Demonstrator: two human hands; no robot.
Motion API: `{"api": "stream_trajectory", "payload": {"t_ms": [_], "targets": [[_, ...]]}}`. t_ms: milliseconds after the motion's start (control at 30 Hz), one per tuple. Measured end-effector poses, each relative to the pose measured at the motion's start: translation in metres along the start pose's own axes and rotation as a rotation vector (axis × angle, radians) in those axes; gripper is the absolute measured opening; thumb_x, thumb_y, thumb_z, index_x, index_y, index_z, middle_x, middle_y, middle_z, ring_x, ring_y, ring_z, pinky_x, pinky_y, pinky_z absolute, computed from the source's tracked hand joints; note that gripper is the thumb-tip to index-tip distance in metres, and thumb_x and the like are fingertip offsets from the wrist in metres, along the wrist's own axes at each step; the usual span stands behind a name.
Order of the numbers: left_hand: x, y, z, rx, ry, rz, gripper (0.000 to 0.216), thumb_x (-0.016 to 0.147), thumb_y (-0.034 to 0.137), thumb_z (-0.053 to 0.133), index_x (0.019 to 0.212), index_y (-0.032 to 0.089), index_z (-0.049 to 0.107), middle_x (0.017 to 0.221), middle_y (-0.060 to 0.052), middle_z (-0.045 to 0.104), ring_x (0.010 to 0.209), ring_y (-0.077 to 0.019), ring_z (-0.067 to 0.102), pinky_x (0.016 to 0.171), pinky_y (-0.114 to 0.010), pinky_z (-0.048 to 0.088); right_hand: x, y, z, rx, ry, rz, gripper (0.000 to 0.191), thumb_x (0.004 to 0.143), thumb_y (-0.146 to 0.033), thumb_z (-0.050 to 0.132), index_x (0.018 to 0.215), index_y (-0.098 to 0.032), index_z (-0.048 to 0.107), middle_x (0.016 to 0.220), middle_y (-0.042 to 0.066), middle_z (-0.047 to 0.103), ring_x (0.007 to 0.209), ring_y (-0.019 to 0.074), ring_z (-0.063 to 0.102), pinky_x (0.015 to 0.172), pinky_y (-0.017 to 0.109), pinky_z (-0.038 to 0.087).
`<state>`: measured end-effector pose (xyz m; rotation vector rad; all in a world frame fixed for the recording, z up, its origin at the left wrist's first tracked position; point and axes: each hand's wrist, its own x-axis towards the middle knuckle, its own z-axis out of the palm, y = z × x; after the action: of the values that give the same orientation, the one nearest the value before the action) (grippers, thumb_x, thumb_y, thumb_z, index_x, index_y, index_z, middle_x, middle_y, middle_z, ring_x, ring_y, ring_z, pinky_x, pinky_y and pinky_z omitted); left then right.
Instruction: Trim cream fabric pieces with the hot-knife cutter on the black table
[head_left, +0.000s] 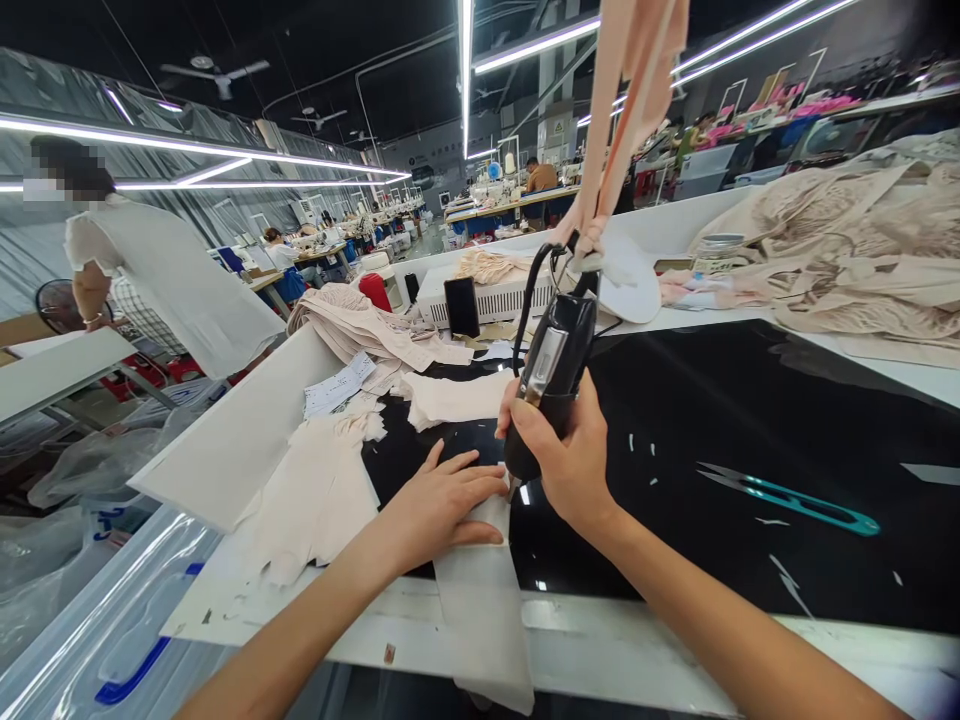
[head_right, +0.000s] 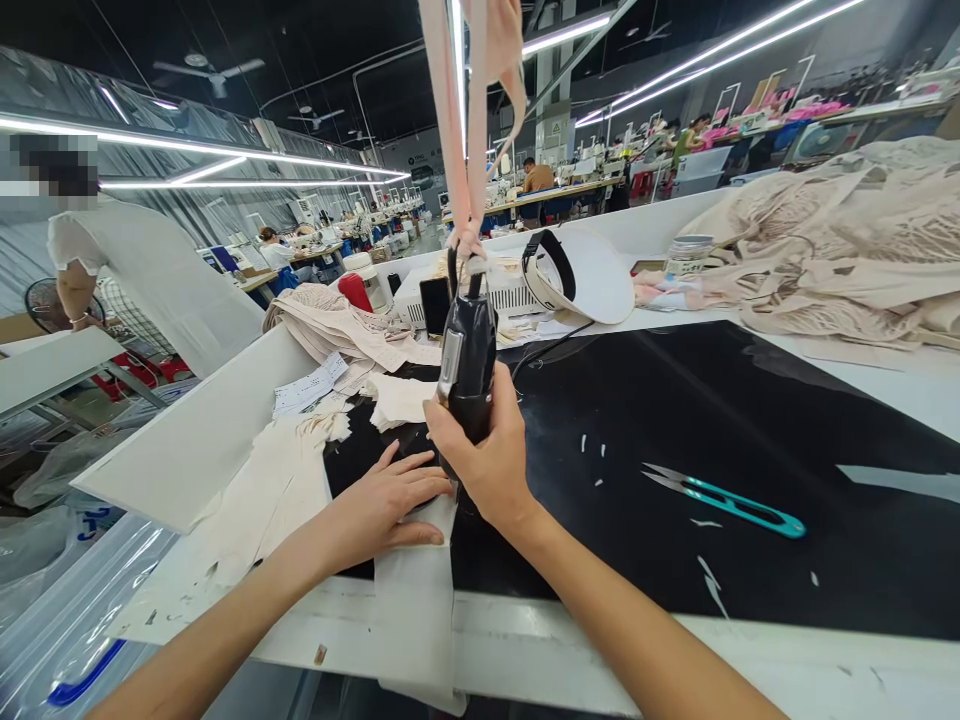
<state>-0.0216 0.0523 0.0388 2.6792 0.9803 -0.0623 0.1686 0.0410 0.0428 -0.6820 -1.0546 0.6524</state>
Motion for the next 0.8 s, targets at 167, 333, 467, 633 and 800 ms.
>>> {"api": "stream_trajectory", "payload": {"t_ms": [167,333,467,633,800], "targets": [[0.0,-0.001,0.001,-0.005,0.007,0.005,0.05,0.105,0.054,0.085,0.149,0.034,0.071,0.17,-0.005,0.066,0.173,-0.0371,0.042,0.142,-0.081,0.014,-0.002,0.0,-0.001,-0.062,-0.016,-0.004,0.029,0.093,-0.04,0.083,0.104,-0.029,0.06,0.086,-0.004,0.072,0.067,0.0176,0.068,0.064,0.034,0.06],[0.0,-0.005,0.003,-0.019,0.015,0.022,0.052,0.106,0.054,0.084,0.152,0.034,0.07,0.171,-0.006,0.065,0.173,-0.039,0.043,0.142,-0.081,0.016,-0.005,-0.005,0.001,0.02,-0.011,0.016,0.028,0.093,-0.039,0.084,0.104,-0.028,0.061,0.087,-0.004,0.073,0.063,0.0158,0.067,0.061,0.033,0.061],[0.0,-0.007,0.006,-0.033,0.025,0.045,0.053,0.107,0.053,0.083,0.154,0.037,0.069,0.173,-0.005,0.063,0.172,-0.0391,0.044,0.142,-0.08,0.016,-0.009,-0.006,0.0,0.028,0.014,0.024,0.031,0.092,-0.041,0.087,0.106,-0.029,0.062,0.087,-0.004,0.072,0.066,0.0162,0.065,0.061,0.032,0.061],[-0.001,-0.005,0.005,-0.029,0.021,0.039,0.05,0.108,0.051,0.082,0.154,0.036,0.069,0.174,-0.005,0.062,0.172,-0.0382,0.044,0.143,-0.078,0.016,-0.013,-0.006,-0.003,0.031,0.003,0.024,0.027,0.093,-0.041,0.086,0.104,-0.028,0.065,0.088,-0.003,0.073,0.069,0.0164,0.068,0.062,0.031,0.061],[-0.002,-0.003,0.003,-0.037,0.023,0.041,0.054,0.108,0.052,0.081,0.158,0.036,0.067,0.174,-0.006,0.062,0.172,-0.0392,0.043,0.142,-0.08,0.017,-0.014,-0.007,-0.003,0.085,-0.018,0.017,0.028,0.094,-0.042,0.087,0.106,-0.028,0.066,0.088,-0.004,0.073,0.067,0.0153,0.068,0.061,0.029,0.062]]}}
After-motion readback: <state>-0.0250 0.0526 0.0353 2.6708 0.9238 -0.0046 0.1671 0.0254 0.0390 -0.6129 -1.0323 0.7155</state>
